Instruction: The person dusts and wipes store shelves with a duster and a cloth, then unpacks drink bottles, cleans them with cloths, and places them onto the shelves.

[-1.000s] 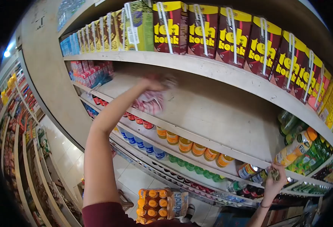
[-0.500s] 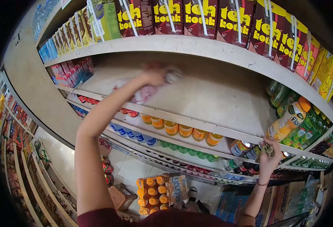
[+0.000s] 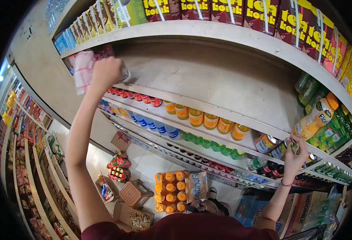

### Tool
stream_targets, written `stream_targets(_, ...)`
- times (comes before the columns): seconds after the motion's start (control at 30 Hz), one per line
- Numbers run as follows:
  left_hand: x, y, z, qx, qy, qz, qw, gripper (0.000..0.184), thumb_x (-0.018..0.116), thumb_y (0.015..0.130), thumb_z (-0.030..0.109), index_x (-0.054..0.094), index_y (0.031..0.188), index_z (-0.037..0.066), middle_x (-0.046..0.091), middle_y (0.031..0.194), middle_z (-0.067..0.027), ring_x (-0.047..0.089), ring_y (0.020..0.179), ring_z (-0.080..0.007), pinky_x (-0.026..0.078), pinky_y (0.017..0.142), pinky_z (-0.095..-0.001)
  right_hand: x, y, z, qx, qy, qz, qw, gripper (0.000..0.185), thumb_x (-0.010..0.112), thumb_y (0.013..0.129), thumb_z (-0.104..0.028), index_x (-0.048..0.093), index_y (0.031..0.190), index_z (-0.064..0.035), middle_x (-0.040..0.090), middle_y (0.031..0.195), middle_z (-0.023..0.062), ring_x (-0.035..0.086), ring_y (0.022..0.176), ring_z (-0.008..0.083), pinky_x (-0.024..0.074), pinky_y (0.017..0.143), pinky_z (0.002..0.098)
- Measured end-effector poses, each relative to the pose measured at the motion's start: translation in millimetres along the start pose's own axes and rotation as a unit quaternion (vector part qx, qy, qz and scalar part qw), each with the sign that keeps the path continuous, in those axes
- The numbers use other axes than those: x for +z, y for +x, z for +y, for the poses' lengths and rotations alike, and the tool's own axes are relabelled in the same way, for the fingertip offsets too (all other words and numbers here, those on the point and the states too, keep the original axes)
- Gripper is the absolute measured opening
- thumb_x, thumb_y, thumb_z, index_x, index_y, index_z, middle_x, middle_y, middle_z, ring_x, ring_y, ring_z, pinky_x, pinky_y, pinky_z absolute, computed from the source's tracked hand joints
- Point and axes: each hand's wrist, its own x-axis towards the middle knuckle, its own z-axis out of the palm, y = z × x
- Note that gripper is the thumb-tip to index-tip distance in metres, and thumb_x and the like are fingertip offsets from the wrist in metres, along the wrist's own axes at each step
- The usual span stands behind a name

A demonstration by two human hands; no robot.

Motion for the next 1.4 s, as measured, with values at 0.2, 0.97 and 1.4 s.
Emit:
stream_targets(0.2,-2.2,-135.2,-11.8,-0.092,-0.3,0.025,0.949,0.032,0.044,0.067,0.008,0.064,0.091,0.005,0.061,0.075,-0.0188,0.057,0.069,-0.0357,0.046,0.066,-0.0415,-0.1,-3.6,0.9,-0.01,-0.027,-0.004,1.0,0.023,0.054,0.068,0.013,0.059,0.088,0.002,0.061,0.085,0.0103,0.057,0.082,0.0167,0.0433,0.078,0.0266)
stream_targets(0.97,3.7,-381.2,241.1,0.057,-0.91,-0.252,0.323,0.022,0.045,0.076,-0.001,0.041,0.098,0.003,0.04,0.095,-0.0038,0.04,0.091,-0.0142,0.03,0.085,-0.0237,-10.1,-302.7,-155.7,0.257,0.242,-0.28,0.893,0.062,0.076,0.062,-0.015,0.049,0.116,-0.0003,0.059,0.105,0.01,0.055,0.098,0.0188,0.041,0.088,0.0313)
stream_targets(1.4,-162.8,-354.1,206.4,0.546,-0.74,-0.391,0.033,0.078,0.029,0.083,0.063,0.045,0.123,-0.003,0.033,0.13,-0.02,0.035,0.12,-0.0309,0.029,0.098,-0.0401,-368.4,-383.4,-139.0,0.451,-0.209,0.188,0.847,0.037,0.068,0.069,-0.012,0.055,0.1,0.0031,0.062,0.09,0.0098,0.059,0.075,0.0159,0.048,0.067,0.0289)
